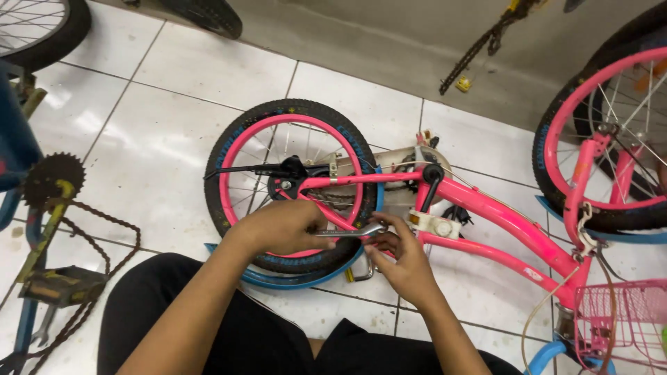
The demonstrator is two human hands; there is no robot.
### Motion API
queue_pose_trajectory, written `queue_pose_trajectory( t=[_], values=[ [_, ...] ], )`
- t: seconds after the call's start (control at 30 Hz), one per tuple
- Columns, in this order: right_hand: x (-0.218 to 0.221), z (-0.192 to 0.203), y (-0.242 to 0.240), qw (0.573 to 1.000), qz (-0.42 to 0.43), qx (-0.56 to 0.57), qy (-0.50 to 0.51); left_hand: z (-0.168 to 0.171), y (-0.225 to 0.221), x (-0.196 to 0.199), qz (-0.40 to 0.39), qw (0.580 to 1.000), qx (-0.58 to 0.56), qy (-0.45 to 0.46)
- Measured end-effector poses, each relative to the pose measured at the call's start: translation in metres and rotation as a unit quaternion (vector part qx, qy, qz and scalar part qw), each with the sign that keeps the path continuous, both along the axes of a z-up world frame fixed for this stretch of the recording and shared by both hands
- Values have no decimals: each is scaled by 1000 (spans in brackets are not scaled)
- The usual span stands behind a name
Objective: Tightening the rear wheel axle nut of a pink bicycle using a wrench and pliers.
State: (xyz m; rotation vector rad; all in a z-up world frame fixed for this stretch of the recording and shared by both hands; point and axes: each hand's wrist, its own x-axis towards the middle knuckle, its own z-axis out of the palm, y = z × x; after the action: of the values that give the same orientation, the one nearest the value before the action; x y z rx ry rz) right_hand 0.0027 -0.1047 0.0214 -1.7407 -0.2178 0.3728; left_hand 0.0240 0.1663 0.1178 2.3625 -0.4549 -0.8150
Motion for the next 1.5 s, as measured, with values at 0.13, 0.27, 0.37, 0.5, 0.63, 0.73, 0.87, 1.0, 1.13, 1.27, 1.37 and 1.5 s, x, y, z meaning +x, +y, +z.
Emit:
queue_pose_trajectory(
  t=[0.13, 0.27, 0.37, 0.5, 0.63, 0.73, 0.87, 1.0, 1.13, 1.27, 1.37, 1.5],
  values=[
    [6, 21, 57, 964, -120, 223, 84, -10, 27, 1, 79, 986, -145, 11],
    [8, 35, 109, 936, -137, 281, 165, -11, 20, 12, 71, 973, -204, 86],
    [12, 37, 130, 933, -126, 314, 122, -16, 15, 17, 67, 962, -228, 138],
    [22, 27, 130, 949, -158, 259, 82, -16, 29, 20, 30, 982, -128, 137],
    [26, 24, 113, 962, -201, 176, 46, -3, 55, 18, 126, 985, -22, 120],
    [29, 44, 107, 980, -142, 138, 14, -23, 72, 25, 208, 977, 47, 10],
    [37, 61, 102, 994, -78, 36, 63, -41, 81, 30, 240, 968, 66, -40],
    [73, 56, 98, 980, 20, -192, -42, -48, 84, 35, 268, 956, 43, -110],
    [84, 105, 129, 904, 111, -412, -33, -78, 83, 44, 276, 952, 60, -116],
    [96, 117, 150, 825, 196, -529, -42, -71, 81, 48, 311, 941, 23, -130],
    [104, 109, 149, 807, 213, -546, -67, -79, 82, 54, 325, 935, 23, -143],
    [99, 112, 152, 824, 212, -518, -89, -81, 83, 57, 336, 931, 17, -142]
  ],
)
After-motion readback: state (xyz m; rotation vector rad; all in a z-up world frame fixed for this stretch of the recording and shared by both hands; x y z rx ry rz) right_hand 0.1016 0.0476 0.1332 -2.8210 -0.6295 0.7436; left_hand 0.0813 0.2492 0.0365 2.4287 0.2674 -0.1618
